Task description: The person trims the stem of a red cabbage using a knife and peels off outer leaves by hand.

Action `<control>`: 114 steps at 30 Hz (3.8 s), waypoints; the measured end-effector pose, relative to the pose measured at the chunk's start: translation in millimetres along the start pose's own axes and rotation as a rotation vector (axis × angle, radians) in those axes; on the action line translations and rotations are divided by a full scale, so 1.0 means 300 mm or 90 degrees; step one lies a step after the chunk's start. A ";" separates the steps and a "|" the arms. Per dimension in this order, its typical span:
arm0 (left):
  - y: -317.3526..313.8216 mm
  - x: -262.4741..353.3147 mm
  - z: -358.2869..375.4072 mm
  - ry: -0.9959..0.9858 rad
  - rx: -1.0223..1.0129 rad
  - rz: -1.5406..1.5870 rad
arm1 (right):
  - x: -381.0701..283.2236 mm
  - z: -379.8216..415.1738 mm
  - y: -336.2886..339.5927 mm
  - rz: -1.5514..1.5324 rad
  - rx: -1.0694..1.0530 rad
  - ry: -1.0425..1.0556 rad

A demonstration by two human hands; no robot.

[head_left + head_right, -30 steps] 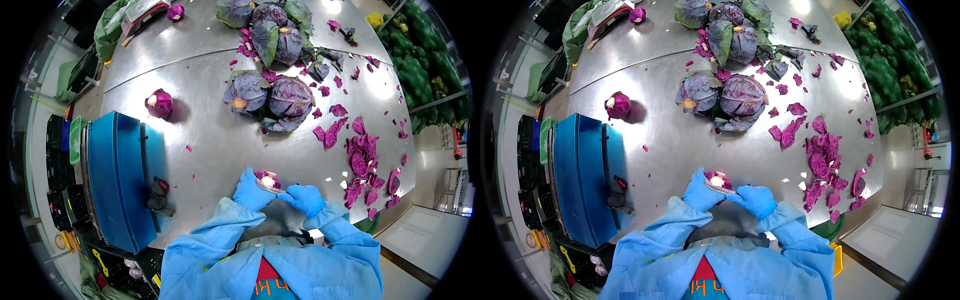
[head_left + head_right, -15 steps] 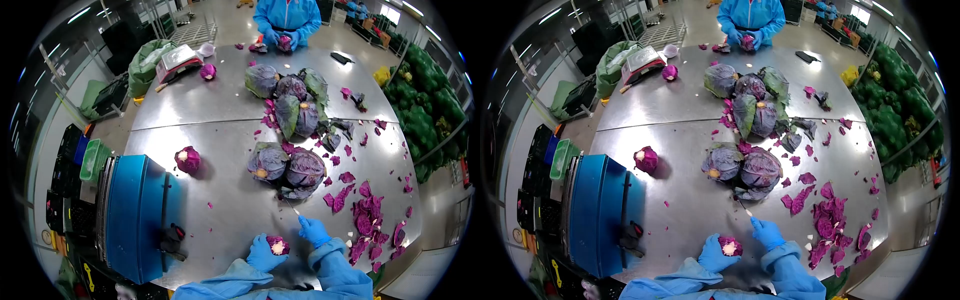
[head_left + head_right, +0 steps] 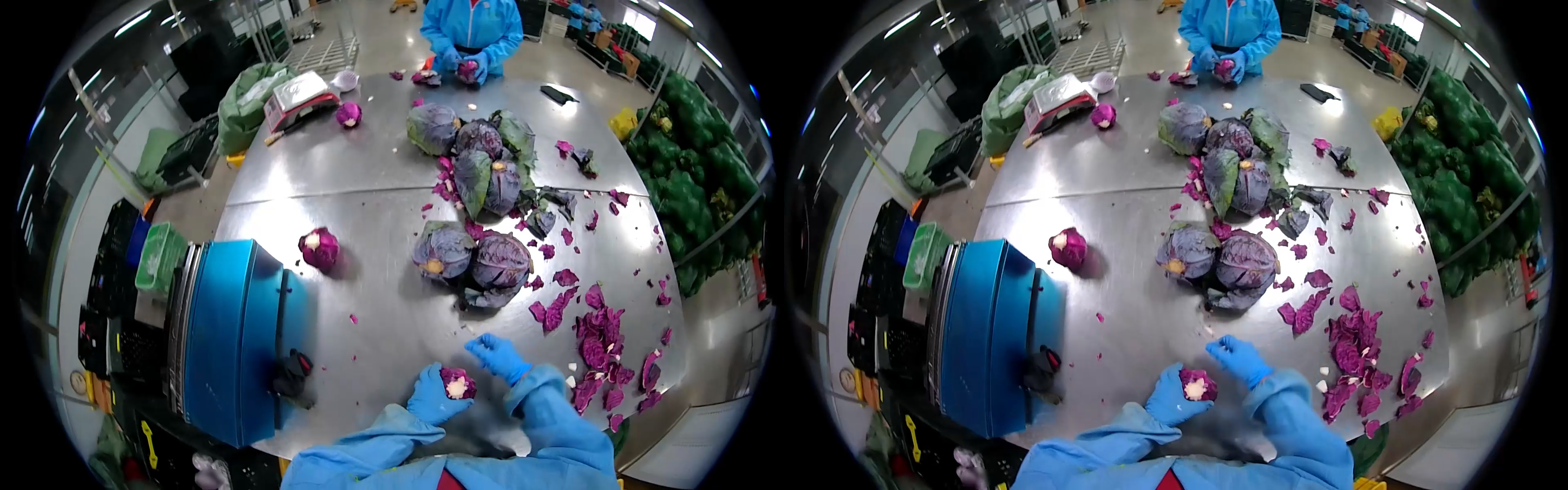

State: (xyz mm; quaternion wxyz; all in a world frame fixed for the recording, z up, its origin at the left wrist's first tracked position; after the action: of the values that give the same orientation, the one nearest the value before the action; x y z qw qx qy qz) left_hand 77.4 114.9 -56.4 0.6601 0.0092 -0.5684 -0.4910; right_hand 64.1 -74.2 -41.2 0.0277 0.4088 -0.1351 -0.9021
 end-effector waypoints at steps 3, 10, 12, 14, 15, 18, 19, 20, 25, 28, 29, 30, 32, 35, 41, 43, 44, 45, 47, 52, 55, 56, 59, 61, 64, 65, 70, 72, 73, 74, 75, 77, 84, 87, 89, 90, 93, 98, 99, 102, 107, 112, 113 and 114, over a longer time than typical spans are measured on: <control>-0.004 -0.008 0.018 -0.015 -0.009 -0.083 | 0.144 0.110 -0.123 -0.082 -0.017 0.048; 0.011 -0.024 0.045 -0.048 -0.055 -0.009 | 0.229 0.168 -0.179 -0.175 0.007 0.153; -0.001 -0.050 0.042 -0.062 -0.025 0.015 | 0.228 0.148 -0.177 -0.110 0.011 0.183; -0.044 -0.118 0.001 -0.109 0.008 0.068 | 0.151 0.181 -0.165 -0.052 0.005 0.192; -0.039 -0.107 -0.018 -0.147 0.020 0.110 | 0.116 0.186 -0.156 0.001 0.022 0.206; -0.049 -0.091 -0.018 -0.173 -0.005 0.137 | 0.056 0.232 -0.153 0.156 0.066 0.216; -0.048 -0.079 -0.019 -0.181 -0.015 0.147 | 0.043 0.247 -0.151 0.101 0.099 0.259; -0.070 -0.096 -0.025 -0.160 -0.061 0.131 | 0.058 0.249 -0.154 0.104 0.116 0.277; -0.096 -0.110 -0.019 -0.058 -0.052 0.012 | 0.137 0.202 -0.150 0.136 0.137 0.267; -0.038 0.007 0.021 0.014 0.009 -0.091 | 0.140 0.160 -0.157 -0.188 0.054 0.174; -0.032 0.031 0.020 0.038 -0.016 -0.099 | 0.097 0.176 -0.134 -0.165 0.062 0.154; -0.026 0.051 0.027 0.030 0.018 -0.110 | 0.101 0.161 -0.127 -0.134 0.038 0.142; -0.016 0.073 0.042 0.020 0.090 -0.131 | 0.122 0.129 -0.127 -0.069 -0.016 0.117; -0.035 0.037 -0.006 -0.038 0.034 -0.046 | 0.095 0.131 -0.120 0.033 -0.010 0.121; -0.003 0.061 -0.003 -0.155 0.051 0.023 | 0.042 0.174 -0.117 0.184 0.105 0.208; 0.002 0.071 0.024 -0.130 -0.002 -0.027 | 0.073 0.178 -0.154 0.224 0.155 0.284; -0.004 0.068 0.039 -0.116 -0.031 -0.050 | 0.091 0.186 -0.167 0.245 0.180 0.319; -0.032 0.015 0.045 -0.041 -0.083 -0.042 | 0.076 0.217 -0.176 0.253 0.182 0.387; -0.008 0.021 0.090 0.031 0.003 -0.147 | 0.086 0.262 -0.167 -0.042 0.043 0.211; -0.024 -0.083 0.088 0.063 -0.073 -0.074 | 0.207 0.243 -0.064 -0.174 0.130 0.048; 0.012 -0.048 0.083 0.073 -0.123 -0.063 | 0.312 0.245 -0.067 0.100 0.182 0.102; 0.012 -0.049 0.084 0.083 -0.138 -0.053 | 0.313 0.252 -0.071 0.062 0.161 0.092; 0.007 -0.054 0.080 0.082 -0.126 -0.049 | 0.281 0.301 -0.133 0.210 0.158 0.170; 0.000 -0.057 0.083 0.084 -0.121 0.011 | 0.246 0.325 -0.168 0.259 0.167 0.235; -0.026 -0.101 0.064 0.078 -0.141 0.049 | 0.225 0.309 -0.195 0.267 0.131 0.223; -0.034 -0.119 0.063 0.076 -0.142 0.034 | 0.233 0.296 -0.190 0.226 0.129 0.206; 0.029 -0.039 0.086 0.077 -0.127 -0.013 | 0.333 0.208 -0.103 -0.345 -0.107 -0.083; 0.033 -0.046 0.085 0.068 -0.129 0.015 | 0.306 0.200 -0.047 -0.210 0.025 0.032; 0.032 -0.055 0.083 0.058 -0.127 0.026 | 0.314 0.196 -0.035 -0.031 0.158 0.125; 0.029 -0.064 0.089 0.052 -0.127 0.036 | 0.315 0.208 -0.030 0.150 0.285 0.212; 0.027 -0.067 0.086 0.049 -0.121 0.029 | 0.312 0.208 -0.025 0.122 0.256 0.214; 0.024 -0.071 0.085 0.045 -0.112 0.013 | 0.305 0.223 -0.010 0.066 0.195 0.214; 0.030 -0.065 0.078 0.070 -0.138 0.018 | 0.415 0.202 0.011 -0.330 0.135 -0.129; 0.031 -0.069 0.081 0.074 -0.122 0.031 | 0.360 0.257 0.033 -0.248 0.174 -0.091; 0.024 -0.081 0.095 0.077 -0.105 0.077 | 0.341 0.252 -0.037 -0.011 0.184 0.133; 0.010 -0.105 0.098 0.062 -0.100 0.096 | 0.312 0.258 -0.077 0.110 0.187 0.243; -0.014 -0.159 0.094 0.011 -0.090 0.144 | 0.200 0.272 -0.164 0.333 0.030 0.336; -0.029 -0.205 0.073 -0.050 -0.131 0.157 | 0.160 0.222 -0.190 0.351 -0.089 0.357; -0.015 -0.188 0.071 -0.065 -0.134 0.143 | 0.163 0.210 -0.190 0.355 -0.107 0.367; 0.033 -0.143 0.087 -0.150 -0.060 0.055 | 0.160 0.186 -0.195 0.317 -0.174 0.390; 0.037 -0.127 0.063 -0.260 -0.053 0.081 | 0.162 0.137 -0.219 0.329 -0.215 0.383; 0.063 -0.004 0.028 -0.297 -0.185 0.161 | 0.157 0.115 -0.238 0.356 -0.202 0.364; 0.068 0.015 0.031 -0.295 -0.205 0.156 | 0.154 0.114 -0.240 0.371 -0.195 0.361; 0.067 -0.001 0.031 -0.279 -0.173 0.149 | 0.151 0.114 -0.241 0.386 -0.187 0.357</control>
State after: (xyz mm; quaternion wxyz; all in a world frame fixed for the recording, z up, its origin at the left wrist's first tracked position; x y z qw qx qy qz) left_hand 83.2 130.4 -41.9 0.5688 -0.2517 -0.6236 -0.4735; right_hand 12.7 -4.4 -72.0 0.3843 0.5719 -0.1065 -0.7169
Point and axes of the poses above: each hand's wrist, its own z-axis away from the middle knuckle, its own y-axis out of the back of the hand, x = y × z, the point moved 5 cm from there along -z, towards the middle knuckle, and after that the axes turned 2 degrees about z, right-handed, at the moved point
